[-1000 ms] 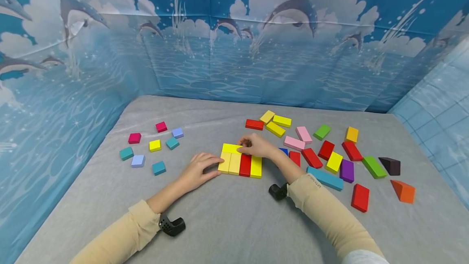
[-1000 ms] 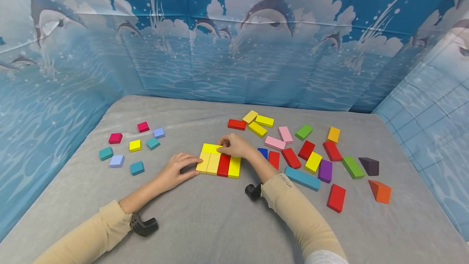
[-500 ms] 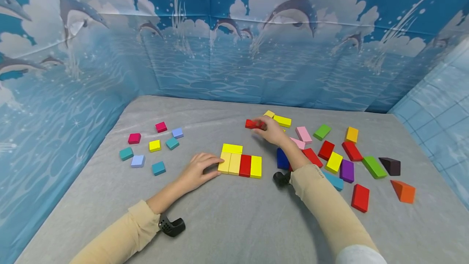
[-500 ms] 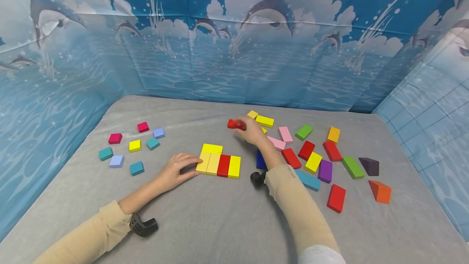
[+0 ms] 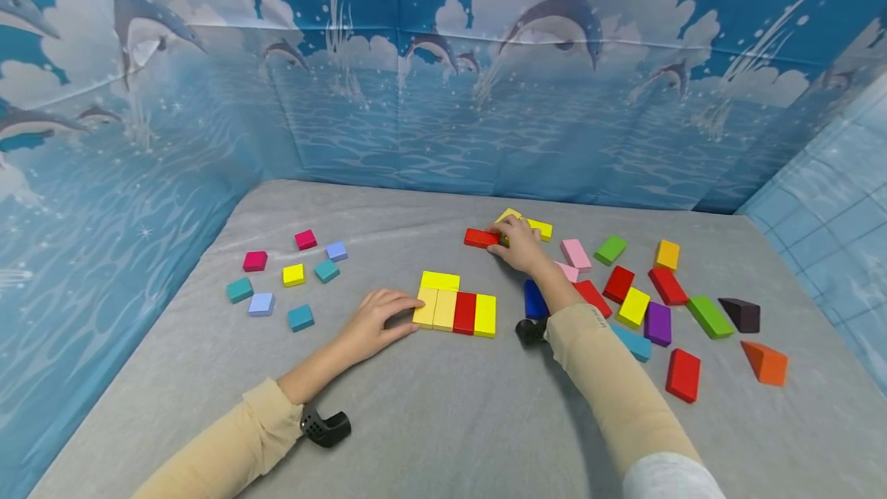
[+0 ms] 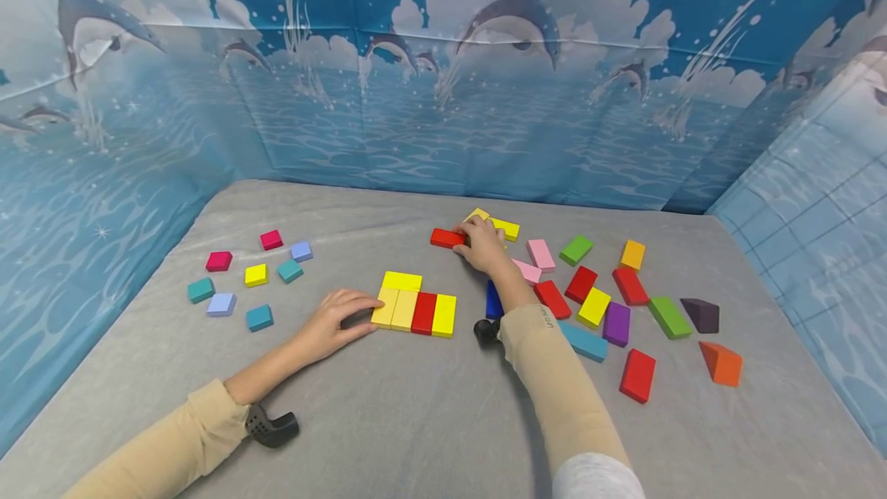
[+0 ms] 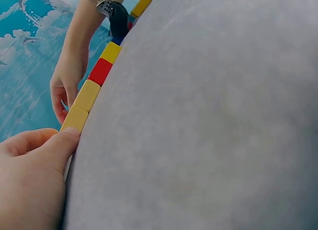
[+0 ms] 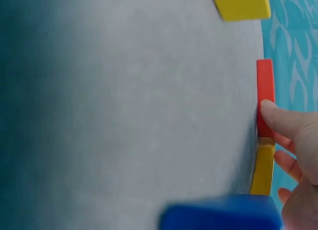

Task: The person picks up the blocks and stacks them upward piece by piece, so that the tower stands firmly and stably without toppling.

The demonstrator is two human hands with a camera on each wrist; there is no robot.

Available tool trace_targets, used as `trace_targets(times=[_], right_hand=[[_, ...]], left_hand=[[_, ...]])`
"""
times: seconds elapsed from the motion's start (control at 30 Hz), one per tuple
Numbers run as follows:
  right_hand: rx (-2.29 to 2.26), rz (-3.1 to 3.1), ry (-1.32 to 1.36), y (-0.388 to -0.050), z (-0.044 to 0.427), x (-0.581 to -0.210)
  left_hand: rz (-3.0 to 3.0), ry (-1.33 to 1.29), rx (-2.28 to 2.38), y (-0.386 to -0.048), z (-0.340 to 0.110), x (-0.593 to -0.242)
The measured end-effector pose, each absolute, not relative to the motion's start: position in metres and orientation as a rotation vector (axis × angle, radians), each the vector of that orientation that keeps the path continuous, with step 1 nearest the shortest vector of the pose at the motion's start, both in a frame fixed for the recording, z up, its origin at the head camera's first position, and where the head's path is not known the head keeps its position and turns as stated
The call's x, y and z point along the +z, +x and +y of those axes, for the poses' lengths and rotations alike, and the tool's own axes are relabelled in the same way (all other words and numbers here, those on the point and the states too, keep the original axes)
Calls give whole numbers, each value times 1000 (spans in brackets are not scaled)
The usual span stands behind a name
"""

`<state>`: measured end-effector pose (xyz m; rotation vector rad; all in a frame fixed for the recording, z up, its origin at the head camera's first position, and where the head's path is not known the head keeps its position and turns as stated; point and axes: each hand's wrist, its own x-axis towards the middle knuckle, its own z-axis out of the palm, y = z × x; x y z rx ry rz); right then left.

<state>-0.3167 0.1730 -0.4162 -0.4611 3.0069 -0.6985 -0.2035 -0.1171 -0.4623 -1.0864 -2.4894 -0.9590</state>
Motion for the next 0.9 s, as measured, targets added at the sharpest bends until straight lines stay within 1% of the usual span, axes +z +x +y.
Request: trace_targets(times=[0.23, 0.5, 0.7, 0.9], right_hand=[[-680, 2949, -517, -307, 174, -408], [-646, 2858, -662, -279, 178, -396], [-673, 2731, -749, -263, 180, -398], [-813, 2663, -810, -260, 182, -402]], left_hand=[[-2477, -1093, -946, -203, -117, -462], [-2483, -1089, -962, -204, -117, -462], [-2484, -1091, -952, -204, -117, -462], [-2461, -1102, -939, -205, -117, -463]])
